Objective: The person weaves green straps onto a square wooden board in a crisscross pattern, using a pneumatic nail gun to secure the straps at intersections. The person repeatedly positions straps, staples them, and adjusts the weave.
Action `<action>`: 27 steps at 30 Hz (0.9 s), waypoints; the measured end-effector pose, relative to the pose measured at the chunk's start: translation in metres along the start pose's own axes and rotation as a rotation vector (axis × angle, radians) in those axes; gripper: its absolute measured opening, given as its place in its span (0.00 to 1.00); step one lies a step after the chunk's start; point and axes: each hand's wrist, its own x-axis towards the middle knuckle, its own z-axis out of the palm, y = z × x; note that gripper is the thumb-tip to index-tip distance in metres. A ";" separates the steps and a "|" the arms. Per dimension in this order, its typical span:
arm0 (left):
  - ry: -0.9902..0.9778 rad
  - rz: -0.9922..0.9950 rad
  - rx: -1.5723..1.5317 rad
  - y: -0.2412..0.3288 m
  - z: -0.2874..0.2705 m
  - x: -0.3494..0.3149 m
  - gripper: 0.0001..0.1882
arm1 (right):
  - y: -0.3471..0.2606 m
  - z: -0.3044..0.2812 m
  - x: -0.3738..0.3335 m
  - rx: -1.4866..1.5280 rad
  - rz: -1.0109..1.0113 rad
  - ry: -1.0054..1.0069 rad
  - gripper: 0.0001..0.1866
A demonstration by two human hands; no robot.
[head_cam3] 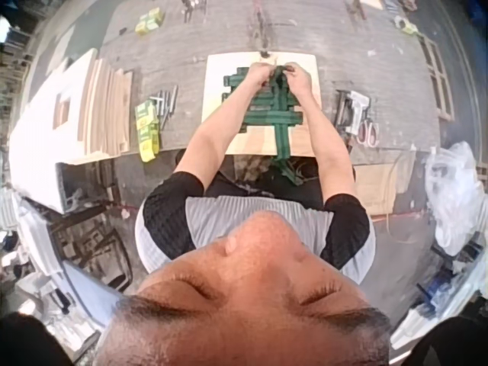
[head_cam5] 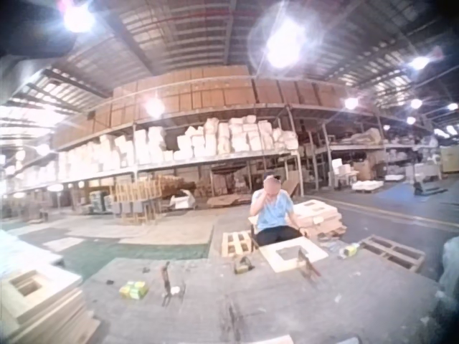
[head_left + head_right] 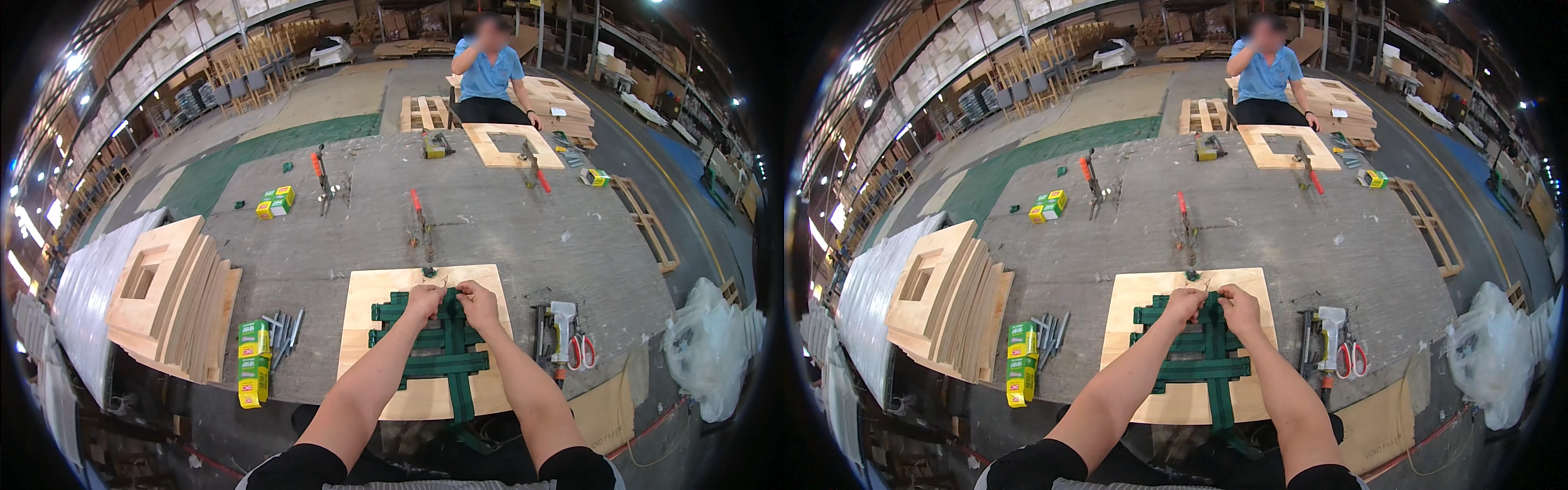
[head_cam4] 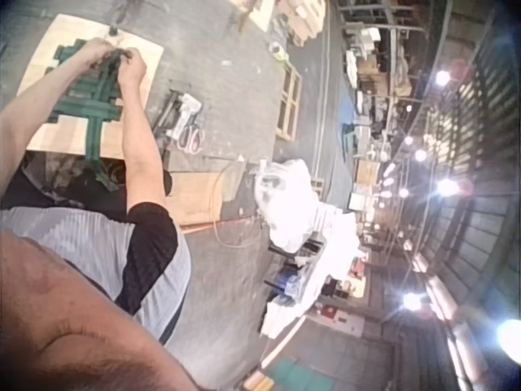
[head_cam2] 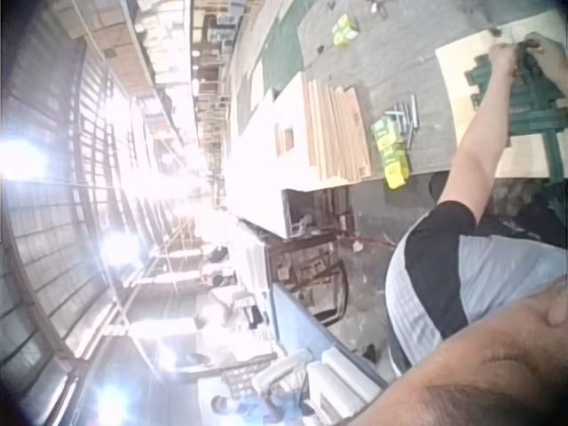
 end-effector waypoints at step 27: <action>0.247 0.756 0.959 -0.024 0.025 -0.034 0.17 | 0.015 -0.011 0.048 -0.413 -0.116 -0.256 0.10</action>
